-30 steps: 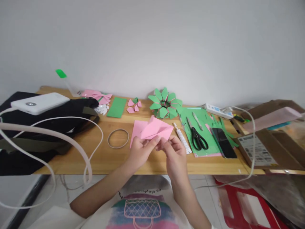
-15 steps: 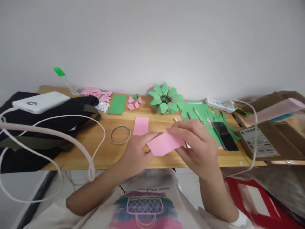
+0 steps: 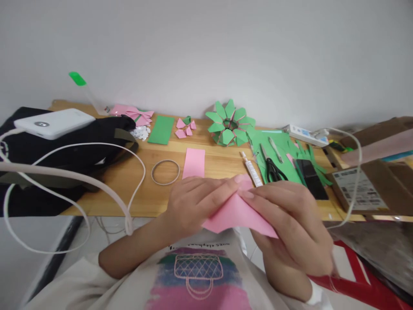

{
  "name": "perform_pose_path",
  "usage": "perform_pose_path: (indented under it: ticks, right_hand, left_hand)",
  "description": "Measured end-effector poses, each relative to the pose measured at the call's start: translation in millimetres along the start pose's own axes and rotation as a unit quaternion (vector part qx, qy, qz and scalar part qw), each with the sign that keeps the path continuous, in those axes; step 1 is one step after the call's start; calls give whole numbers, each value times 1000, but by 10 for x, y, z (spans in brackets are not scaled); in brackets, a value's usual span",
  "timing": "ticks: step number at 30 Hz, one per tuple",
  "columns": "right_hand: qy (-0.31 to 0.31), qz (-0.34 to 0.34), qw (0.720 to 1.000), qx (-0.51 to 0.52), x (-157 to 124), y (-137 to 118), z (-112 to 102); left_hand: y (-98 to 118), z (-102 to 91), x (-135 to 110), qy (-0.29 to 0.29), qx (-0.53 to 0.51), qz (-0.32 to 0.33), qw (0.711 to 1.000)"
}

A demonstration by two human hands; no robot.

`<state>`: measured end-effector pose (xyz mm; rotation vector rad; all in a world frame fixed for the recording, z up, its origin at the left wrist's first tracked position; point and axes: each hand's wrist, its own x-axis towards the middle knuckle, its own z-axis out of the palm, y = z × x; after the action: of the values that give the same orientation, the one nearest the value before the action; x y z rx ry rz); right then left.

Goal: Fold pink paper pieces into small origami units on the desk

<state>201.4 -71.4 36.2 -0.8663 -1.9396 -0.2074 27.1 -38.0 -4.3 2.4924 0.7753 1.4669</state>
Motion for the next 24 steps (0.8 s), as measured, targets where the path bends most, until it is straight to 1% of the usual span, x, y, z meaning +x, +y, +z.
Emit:
perform_pose_path:
  ticks: [2, 4, 9, 12, 14, 17, 19, 22, 24]
  right_hand:
    - [-11, 20, 1000, -3, -25, -56, -36]
    - [-26, 30, 999, -3, -49, -92, -72]
    - [-56, 1, 998, -9, -72, -109, -134]
    - [-82, 5, 996, -19, -57, -109, -144]
    - [-87, 3, 996, -12, -45, -107, -137]
    - [-85, 0, 996, 4, -40, -107, -117]
    - [-86, 4, 996, 9, -45, -111, -110]
    - [-109, 16, 994, 10, -56, -117, -119]
    - [-125, 21, 992, 7, -63, -120, -131]
  left_hand:
    - [27, -38, 6, -6, 40, 18, 999]
    - [55, -66, 9, -14, 62, 22, 998]
    - [106, -92, 21, -11, 73, 15, 997]
    - [114, -108, 32, -15, 85, 17, 996]
    - [114, -125, 38, -24, 92, 21, 995]
    - [115, -150, 42, -32, 81, 21, 996]
    - [118, -159, 39, -34, 53, 3, 998]
    - [122, -160, 33, -34, 16, -22, 999]
    - [125, -159, 32, -42, 33, -18, 998]
